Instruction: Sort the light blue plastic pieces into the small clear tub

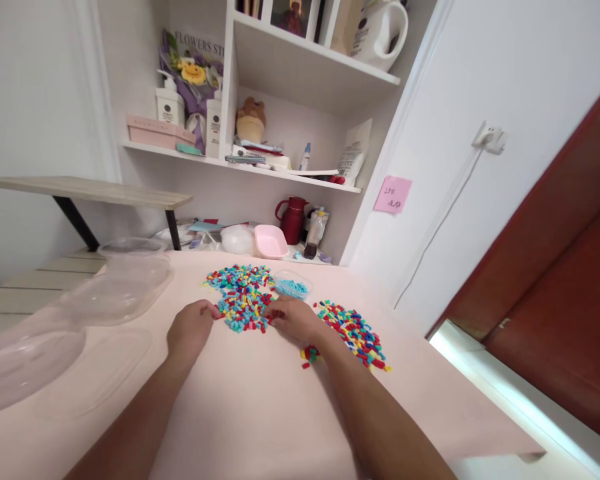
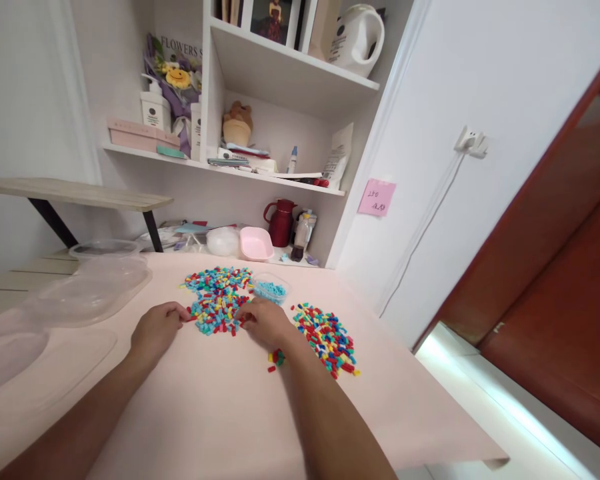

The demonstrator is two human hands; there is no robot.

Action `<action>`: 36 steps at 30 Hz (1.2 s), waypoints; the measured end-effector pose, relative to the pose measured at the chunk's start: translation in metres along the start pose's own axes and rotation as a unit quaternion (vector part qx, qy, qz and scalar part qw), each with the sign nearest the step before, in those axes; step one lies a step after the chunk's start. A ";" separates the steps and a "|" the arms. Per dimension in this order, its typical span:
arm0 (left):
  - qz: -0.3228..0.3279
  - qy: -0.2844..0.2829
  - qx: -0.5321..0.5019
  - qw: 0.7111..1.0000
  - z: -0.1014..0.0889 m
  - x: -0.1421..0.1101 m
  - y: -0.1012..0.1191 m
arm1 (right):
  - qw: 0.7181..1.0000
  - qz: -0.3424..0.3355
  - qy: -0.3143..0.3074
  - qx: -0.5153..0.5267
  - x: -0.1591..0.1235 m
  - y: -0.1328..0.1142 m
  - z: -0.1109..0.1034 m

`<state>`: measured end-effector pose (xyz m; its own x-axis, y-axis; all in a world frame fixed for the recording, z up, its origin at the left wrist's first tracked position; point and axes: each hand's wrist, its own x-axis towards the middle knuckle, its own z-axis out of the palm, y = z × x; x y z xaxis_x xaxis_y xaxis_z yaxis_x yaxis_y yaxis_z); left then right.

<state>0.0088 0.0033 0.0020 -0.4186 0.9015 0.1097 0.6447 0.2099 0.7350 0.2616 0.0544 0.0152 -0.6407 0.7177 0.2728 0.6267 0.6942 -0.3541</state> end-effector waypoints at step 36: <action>-0.007 -0.006 -0.001 1.000 -0.003 -0.005 0.006 | 0.997 0.042 -0.013 0.056 -0.009 -0.010 -0.015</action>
<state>0.0129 -0.0008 0.0079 -0.4199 0.9029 0.0919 0.6377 0.2215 0.7377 0.2682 0.0420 0.0298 -0.6009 0.7701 0.2144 0.6258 0.6201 -0.4731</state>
